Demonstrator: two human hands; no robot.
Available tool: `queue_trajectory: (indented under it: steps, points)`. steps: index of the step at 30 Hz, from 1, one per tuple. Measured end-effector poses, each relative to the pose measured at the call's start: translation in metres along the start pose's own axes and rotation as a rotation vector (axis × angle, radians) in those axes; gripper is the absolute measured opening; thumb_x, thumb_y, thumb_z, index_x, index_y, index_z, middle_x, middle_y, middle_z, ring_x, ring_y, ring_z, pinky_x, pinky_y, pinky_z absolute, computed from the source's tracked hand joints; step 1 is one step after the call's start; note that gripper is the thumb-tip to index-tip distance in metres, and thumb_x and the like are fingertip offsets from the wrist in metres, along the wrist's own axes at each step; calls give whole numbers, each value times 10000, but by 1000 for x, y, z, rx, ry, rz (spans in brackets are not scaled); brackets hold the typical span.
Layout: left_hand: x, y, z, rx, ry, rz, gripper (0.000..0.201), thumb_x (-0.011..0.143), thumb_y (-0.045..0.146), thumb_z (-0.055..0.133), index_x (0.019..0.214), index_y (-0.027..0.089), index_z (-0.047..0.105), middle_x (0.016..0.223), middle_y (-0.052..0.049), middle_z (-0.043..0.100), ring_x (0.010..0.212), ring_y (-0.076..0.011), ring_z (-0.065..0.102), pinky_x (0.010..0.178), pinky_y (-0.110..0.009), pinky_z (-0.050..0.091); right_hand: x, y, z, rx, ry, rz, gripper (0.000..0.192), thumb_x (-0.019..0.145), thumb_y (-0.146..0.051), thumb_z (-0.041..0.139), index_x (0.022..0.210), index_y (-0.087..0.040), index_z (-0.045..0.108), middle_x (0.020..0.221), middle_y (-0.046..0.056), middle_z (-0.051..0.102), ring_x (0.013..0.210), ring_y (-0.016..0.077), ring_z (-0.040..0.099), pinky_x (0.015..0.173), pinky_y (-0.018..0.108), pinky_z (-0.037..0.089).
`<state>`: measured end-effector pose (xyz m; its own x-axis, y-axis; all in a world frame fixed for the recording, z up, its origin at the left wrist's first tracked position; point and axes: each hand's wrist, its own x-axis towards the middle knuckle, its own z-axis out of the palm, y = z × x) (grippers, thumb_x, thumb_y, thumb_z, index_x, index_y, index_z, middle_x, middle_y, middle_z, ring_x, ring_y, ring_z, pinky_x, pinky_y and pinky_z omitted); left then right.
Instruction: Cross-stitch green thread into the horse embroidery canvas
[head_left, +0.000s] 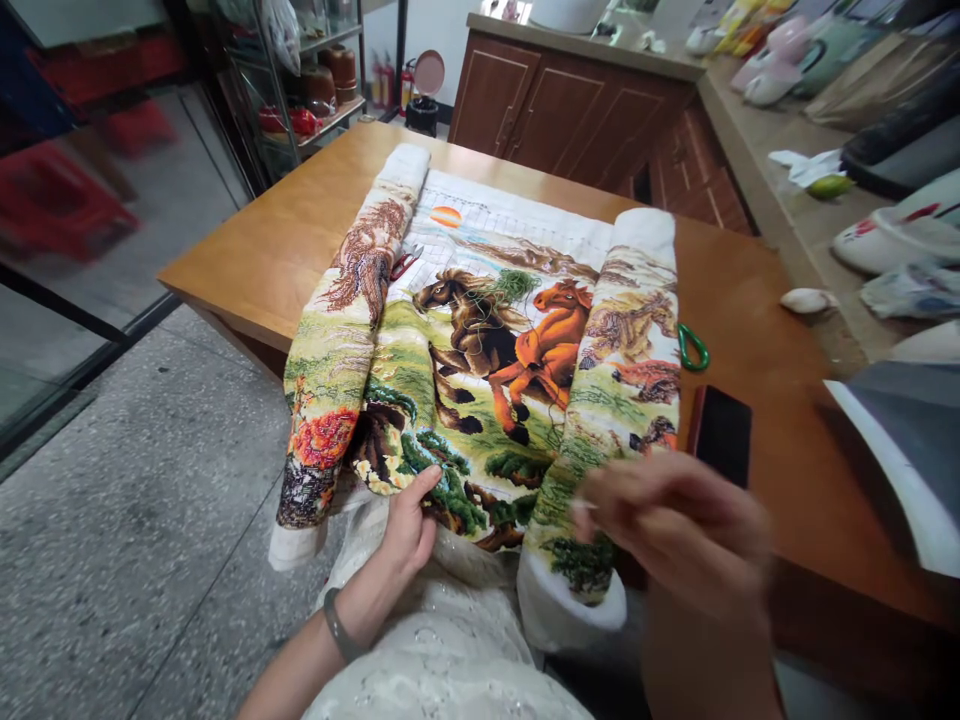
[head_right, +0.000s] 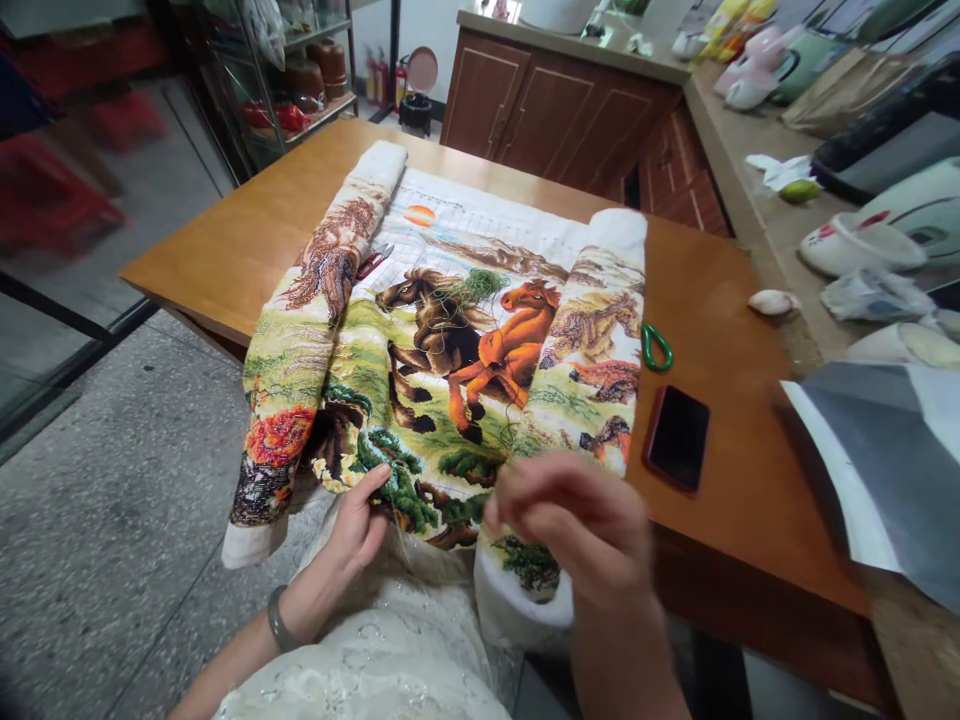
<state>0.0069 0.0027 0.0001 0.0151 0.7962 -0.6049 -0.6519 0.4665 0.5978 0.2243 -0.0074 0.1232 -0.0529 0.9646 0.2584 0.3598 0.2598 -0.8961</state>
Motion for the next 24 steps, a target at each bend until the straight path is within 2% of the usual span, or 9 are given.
queue_trajectory:
  steps: [4,8,11,15,18,20,22,24]
  points:
    - [2,-4,-2,-23,10,-9,588,730,391,885,1291,271,760,1277,-123,870,1400,-378,753,1305,-534,518,22,21,35,-127,-144,76,216,1047,-446,776,994,-237,779,749,19,710,641,195,668,612,302,546]
    - [5,-7,-1,-12,13,-6,417,745,380,860,1148,306,785,1213,-93,886,1362,-382,765,1259,-541,561,26,43,75,-326,-279,9,125,1043,-273,746,930,-221,734,794,27,709,723,197,655,704,297,533]
    - [5,-6,1,-34,34,-11,378,726,352,843,1098,306,791,1173,-71,901,1337,-375,774,1240,-537,576,19,47,88,-335,-321,-38,243,1047,-193,646,807,-230,630,771,24,679,741,192,635,716,288,502]
    - [3,-3,4,-46,17,-30,428,725,354,842,1146,299,794,1194,-81,900,1379,-380,758,1265,-554,557,16,40,72,-254,-283,32,294,1017,-208,582,730,-239,529,664,-15,591,614,153,532,610,266,410]
    - [3,-1,4,-43,20,-33,492,732,359,832,1215,279,790,1230,-109,890,1434,-391,735,1287,-568,542,18,41,48,-342,-258,79,303,1019,-246,588,721,-241,537,641,-15,592,579,153,520,578,271,395]
    - [3,-1,4,-57,18,-38,524,726,362,837,1240,275,788,1240,-116,886,1457,-394,722,1294,-572,541,20,50,32,-480,-212,39,242,1033,-263,599,794,-233,623,711,16,665,612,178,574,623,293,453]
    - [3,-1,3,-61,14,-50,538,720,366,839,1249,285,791,1241,-105,887,1473,-393,711,1300,-573,539,19,64,18,-632,-161,-40,136,1040,-267,619,963,-220,721,842,66,744,704,229,652,709,337,527]
    - [3,0,3,-47,16,-56,541,715,368,839,1249,292,797,1232,-86,890,1481,-391,705,1310,-563,531,17,79,4,-778,-136,-121,141,1039,-247,634,1103,-210,755,945,111,770,828,286,701,789,384,565]
